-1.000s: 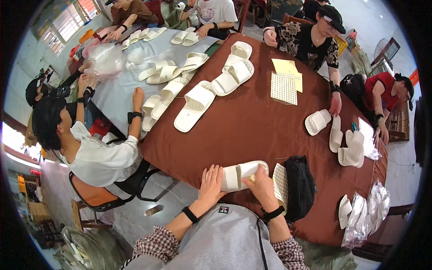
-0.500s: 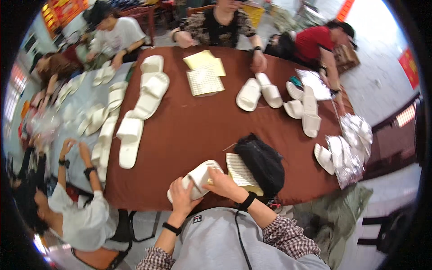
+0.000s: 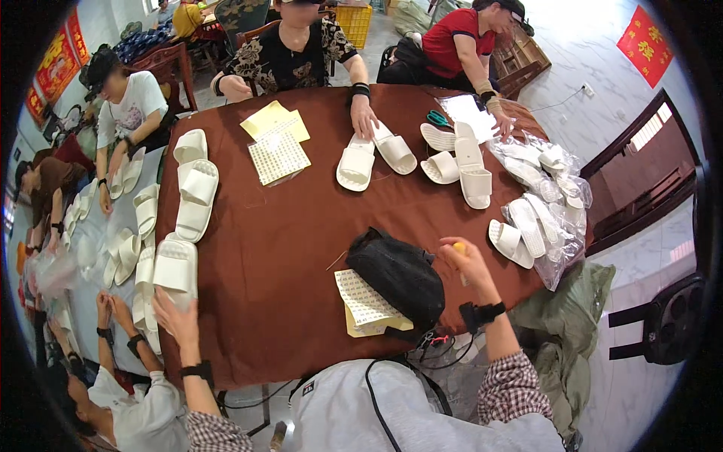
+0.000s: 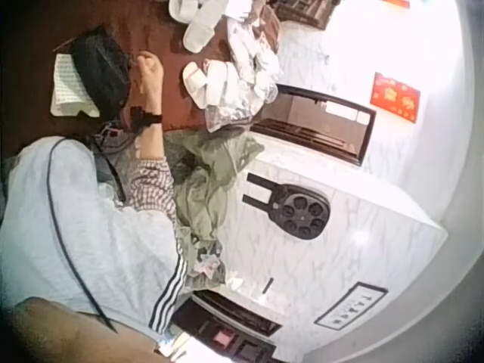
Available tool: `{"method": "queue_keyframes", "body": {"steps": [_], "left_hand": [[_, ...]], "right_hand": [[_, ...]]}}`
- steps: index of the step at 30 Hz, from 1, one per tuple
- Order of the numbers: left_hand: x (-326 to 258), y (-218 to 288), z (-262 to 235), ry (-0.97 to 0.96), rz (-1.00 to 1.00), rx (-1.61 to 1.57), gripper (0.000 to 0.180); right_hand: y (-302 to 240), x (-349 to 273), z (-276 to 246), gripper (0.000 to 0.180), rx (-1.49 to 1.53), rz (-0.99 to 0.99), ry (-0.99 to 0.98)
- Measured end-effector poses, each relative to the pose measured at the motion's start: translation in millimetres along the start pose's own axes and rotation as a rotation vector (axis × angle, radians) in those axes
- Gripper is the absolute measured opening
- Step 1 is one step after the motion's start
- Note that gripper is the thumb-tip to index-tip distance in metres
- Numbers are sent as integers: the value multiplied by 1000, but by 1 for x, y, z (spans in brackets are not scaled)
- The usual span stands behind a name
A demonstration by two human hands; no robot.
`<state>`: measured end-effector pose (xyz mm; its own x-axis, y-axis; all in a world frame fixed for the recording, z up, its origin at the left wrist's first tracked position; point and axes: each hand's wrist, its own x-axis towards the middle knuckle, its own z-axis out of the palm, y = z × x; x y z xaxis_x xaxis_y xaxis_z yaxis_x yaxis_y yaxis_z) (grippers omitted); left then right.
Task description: The recorder is applying size stickers to white sandals and packaging them in plastic bags at a shared work table.
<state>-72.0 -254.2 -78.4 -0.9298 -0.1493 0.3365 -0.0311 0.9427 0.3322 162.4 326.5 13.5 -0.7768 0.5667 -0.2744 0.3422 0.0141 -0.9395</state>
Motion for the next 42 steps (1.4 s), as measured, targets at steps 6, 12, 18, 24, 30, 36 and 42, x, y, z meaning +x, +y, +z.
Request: {"method": "queue_keyframes", "body": {"steps": [6,12,18,24,30,36,42], "left_hand": [[-4,48,12,-41,261,-33,81],[-110,126,51,-700,426,-37,75],[-120,128,62,-623,385,-40,73],[-121,121,70,-464,490,-7,72],[-124,118,68,-612,420,-22,72],[-125,118,67,-581,405,-76,71],[-130,104,54,-606,387,-310,68]], "right_hand": [[29,89,-86,28,-315,-15,230],[32,182,-123,37,-690,-224,416],[37,243,-145,39,-1116,-218,424],[76,270,-178,17,-1492,-307,132],[30,245,-172,19,-621,-202,112],[-104,128,-83,10,-210,-444,-183],[-183,12,25,8,-251,-479,-129]]}}
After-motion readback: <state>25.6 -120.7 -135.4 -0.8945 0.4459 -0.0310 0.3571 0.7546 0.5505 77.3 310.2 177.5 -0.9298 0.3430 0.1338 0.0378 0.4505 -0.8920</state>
